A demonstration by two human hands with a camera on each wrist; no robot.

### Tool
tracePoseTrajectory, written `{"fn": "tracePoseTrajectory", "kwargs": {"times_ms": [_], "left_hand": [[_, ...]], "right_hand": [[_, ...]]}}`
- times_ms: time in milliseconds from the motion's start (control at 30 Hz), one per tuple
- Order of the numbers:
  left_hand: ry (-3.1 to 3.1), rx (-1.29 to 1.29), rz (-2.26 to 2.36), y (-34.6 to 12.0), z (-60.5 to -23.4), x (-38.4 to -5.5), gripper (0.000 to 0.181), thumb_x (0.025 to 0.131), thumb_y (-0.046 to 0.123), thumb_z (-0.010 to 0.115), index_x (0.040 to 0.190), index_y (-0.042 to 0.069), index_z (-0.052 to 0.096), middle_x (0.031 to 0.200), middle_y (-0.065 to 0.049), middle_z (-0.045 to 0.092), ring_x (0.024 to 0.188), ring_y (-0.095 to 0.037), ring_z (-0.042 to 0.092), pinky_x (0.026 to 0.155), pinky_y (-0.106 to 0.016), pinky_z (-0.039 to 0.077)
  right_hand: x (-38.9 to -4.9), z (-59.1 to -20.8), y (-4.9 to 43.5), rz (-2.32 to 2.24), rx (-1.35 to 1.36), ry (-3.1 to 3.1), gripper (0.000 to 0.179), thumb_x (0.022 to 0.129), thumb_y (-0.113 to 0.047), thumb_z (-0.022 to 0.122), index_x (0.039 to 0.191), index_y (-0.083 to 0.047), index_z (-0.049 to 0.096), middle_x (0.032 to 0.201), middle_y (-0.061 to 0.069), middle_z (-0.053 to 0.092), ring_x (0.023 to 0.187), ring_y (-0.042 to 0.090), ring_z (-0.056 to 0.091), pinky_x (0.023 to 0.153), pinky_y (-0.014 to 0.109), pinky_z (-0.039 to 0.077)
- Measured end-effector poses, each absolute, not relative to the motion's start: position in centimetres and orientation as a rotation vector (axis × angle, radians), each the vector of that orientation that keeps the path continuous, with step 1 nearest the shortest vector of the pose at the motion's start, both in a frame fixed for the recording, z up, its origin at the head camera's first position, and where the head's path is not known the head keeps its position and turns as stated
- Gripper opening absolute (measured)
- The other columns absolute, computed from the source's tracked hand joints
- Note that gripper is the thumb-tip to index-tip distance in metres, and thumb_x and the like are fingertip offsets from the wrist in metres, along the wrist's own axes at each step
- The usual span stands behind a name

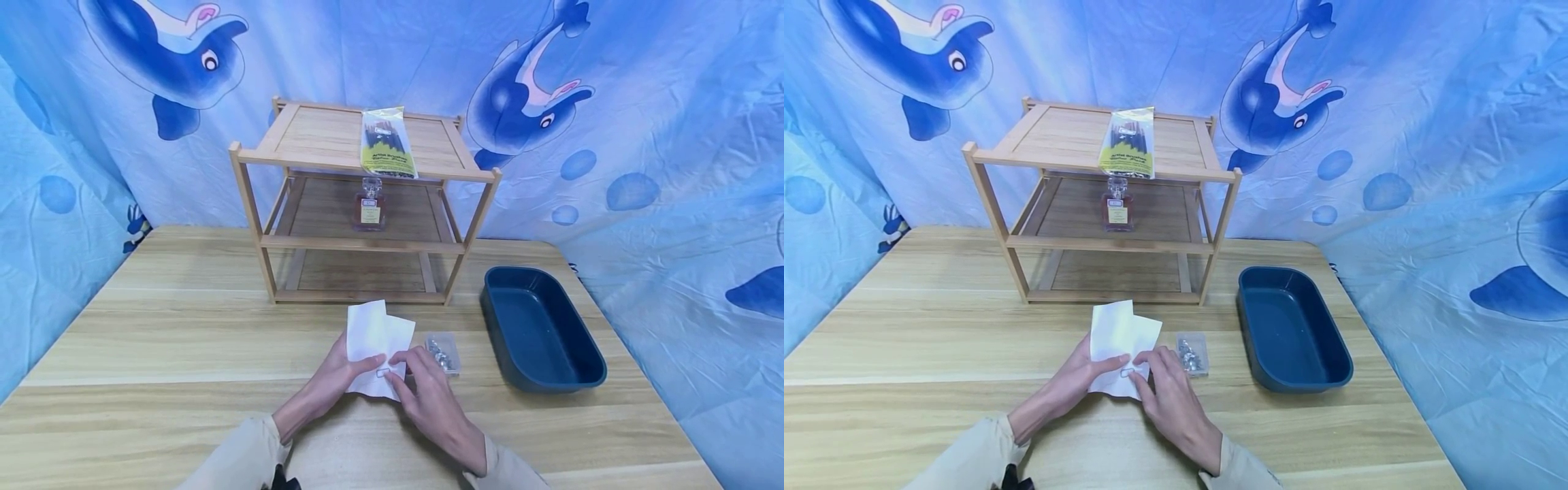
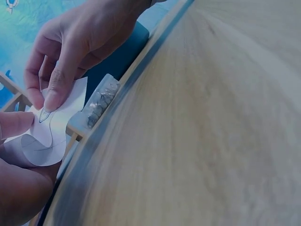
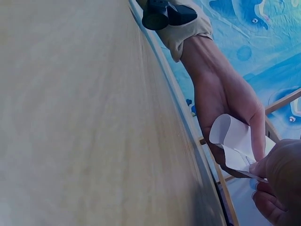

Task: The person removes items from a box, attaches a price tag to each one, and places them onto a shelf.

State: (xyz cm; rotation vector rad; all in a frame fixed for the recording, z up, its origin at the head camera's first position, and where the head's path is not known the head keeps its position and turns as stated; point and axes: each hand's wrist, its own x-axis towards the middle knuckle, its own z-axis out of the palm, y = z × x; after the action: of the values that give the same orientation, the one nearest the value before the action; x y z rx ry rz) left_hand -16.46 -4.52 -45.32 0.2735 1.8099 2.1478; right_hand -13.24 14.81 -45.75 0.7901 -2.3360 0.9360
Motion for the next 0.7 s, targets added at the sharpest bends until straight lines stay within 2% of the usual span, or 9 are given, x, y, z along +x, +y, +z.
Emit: {"fn": "tracePoseTrajectory", "kwargs": {"times_ms": [267,533,700], "left_hand": [[1.837,0.234,2.169,-4.19,-45.37,-16.37,0.064,0.095,0.008,0.069,0.151,0.005,0.036,0.123,-0.019,0.061,0.102,-0.026,0.067,0.080,-0.036,0.059],[1.845,0.213,2.178,-4.19,-45.23,-16.22,0.066,0.095,0.008,0.070,0.151,0.002,0.035,0.123,-0.019,0.062,0.102,-0.025,0.067,0.082,-0.034,0.059],[1.907,0.219,2.174,-4.14,-45.02,-16.16,0.067,0.095,0.009,0.070,0.153,0.004,0.035,0.126,-0.018,0.061,0.107,-0.026,0.065,0.084,-0.035,0.058]], "right_hand": [[-13.21,-45.78,14.86,0.895,0.803,-2.351,0.022,0.088,-0.007,0.080,0.105,-0.007,0.065,0.099,0.001,0.064,0.092,0.014,0.060,0.078,0.032,0.056],[-13.17,-45.93,14.78,0.909,0.786,-2.366,0.021,0.088,-0.002,0.080,0.099,-0.010,0.063,0.093,-0.003,0.059,0.088,0.012,0.056,0.073,0.029,0.053],[-13.10,-45.94,14.61,0.969,0.731,-2.399,0.022,0.088,-0.003,0.080,0.099,-0.012,0.063,0.095,-0.004,0.058,0.086,0.011,0.056,0.070,0.026,0.051]]}}
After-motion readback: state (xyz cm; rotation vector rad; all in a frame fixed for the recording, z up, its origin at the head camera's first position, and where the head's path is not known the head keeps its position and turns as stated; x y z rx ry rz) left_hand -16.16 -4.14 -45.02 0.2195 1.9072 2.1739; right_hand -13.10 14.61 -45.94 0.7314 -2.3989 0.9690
